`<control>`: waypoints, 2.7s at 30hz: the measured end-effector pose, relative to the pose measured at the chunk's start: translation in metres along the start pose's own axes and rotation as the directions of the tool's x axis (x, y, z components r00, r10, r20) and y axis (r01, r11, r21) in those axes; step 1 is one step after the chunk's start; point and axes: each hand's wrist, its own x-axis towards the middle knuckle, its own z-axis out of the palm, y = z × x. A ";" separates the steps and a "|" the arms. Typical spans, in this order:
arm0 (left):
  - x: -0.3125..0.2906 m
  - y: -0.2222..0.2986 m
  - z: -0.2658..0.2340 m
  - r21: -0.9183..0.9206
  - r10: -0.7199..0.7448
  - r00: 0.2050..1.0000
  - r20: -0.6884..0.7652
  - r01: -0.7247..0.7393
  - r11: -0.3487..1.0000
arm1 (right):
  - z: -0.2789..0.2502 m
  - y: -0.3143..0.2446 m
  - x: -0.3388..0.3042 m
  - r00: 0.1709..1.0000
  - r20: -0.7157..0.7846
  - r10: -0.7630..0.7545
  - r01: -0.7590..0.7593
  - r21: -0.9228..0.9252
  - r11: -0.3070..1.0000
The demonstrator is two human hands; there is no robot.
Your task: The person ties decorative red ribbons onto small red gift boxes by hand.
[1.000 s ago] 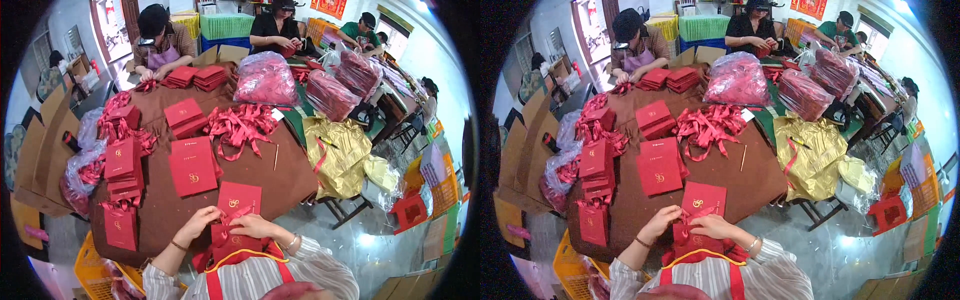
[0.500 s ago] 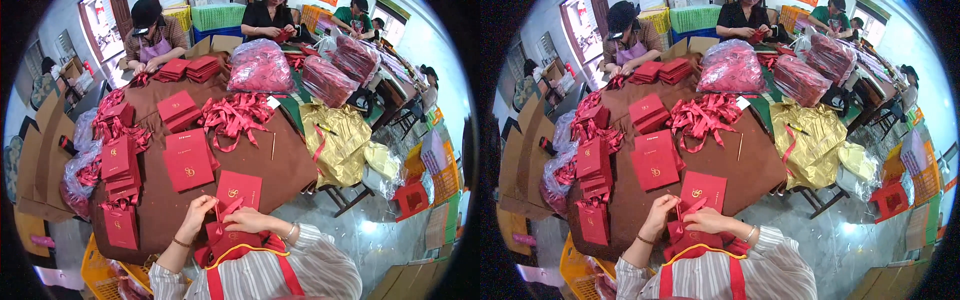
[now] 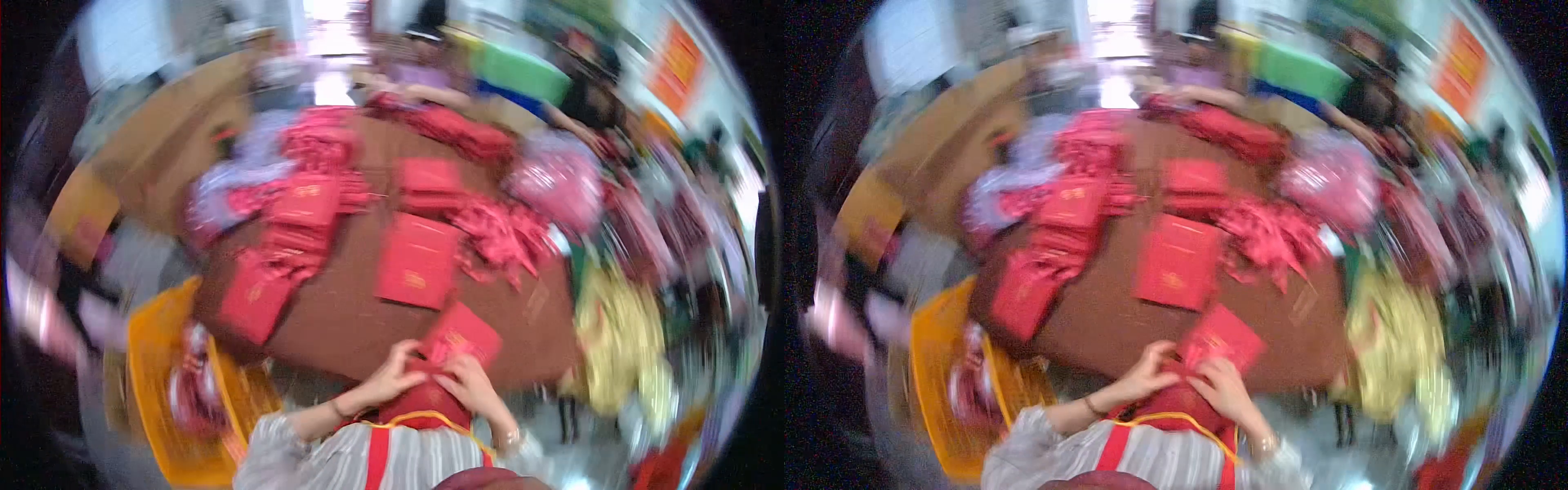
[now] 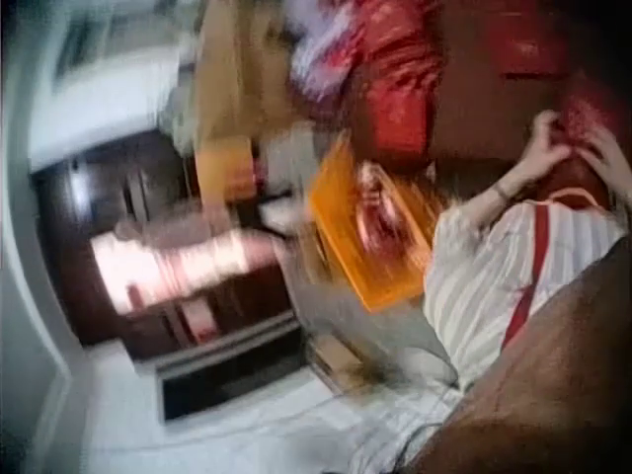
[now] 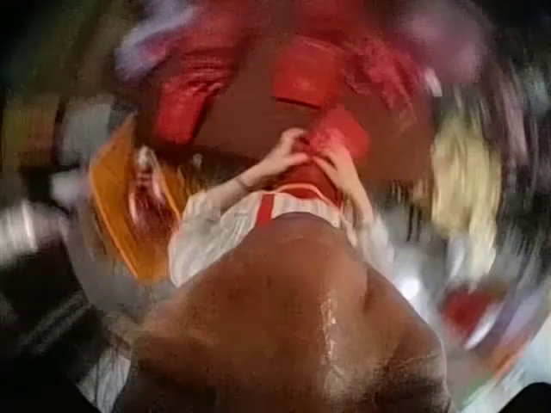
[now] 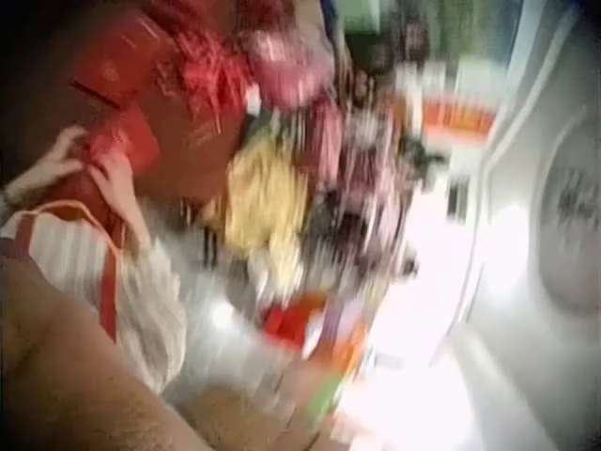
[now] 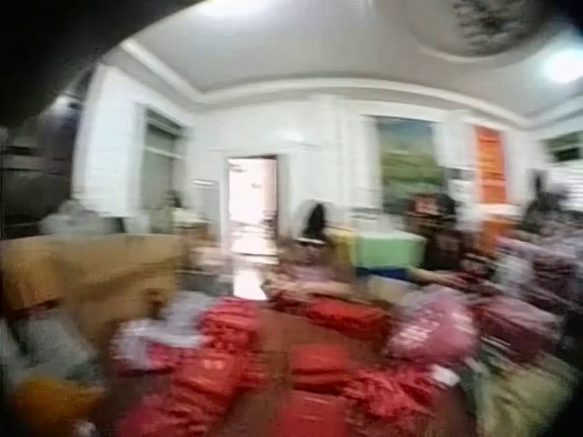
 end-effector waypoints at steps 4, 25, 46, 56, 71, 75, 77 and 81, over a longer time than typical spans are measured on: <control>0.007 0.000 0.009 -0.215 0.013 0.981 0.191 0.029 0.976 | -0.003 0.013 -0.013 0.975 -0.074 0.208 -0.201 0.090 0.975; -0.006 0.020 -0.002 -0.266 -0.173 0.984 -0.039 0.157 0.951 | -0.021 0.013 -0.042 0.916 0.162 0.366 -0.400 0.352 0.846; -0.095 0.009 -0.079 -0.471 -0.326 0.873 0.362 0.473 0.744 | -0.017 0.008 -0.071 0.680 0.215 0.701 -0.721 0.376 0.583; -0.061 0.018 -0.043 -0.926 0.082 0.996 -0.025 -0.054 0.373 | -0.022 0.006 -0.075 0.683 0.258 0.683 -0.726 0.337 0.599; 0.012 0.040 -0.040 -0.610 -0.015 0.922 -0.387 -0.243 0.754 | -0.026 0.024 -0.048 0.714 0.373 0.592 -0.686 0.541 0.486; 0.015 0.041 -0.051 -0.350 -0.025 0.874 -0.485 -0.168 0.921 | -0.028 0.016 -0.053 0.756 0.335 0.563 -0.638 0.568 0.520; 0.016 0.040 -0.057 -0.309 0.000 0.855 -0.519 -0.187 0.932 | -0.018 0.020 -0.057 0.779 0.306 0.547 -0.612 0.561 0.558; 0.028 0.059 -0.049 -0.722 -0.268 0.833 -0.484 -0.206 0.661 | -0.010 0.034 -0.062 0.793 0.334 0.509 -0.603 0.550 0.579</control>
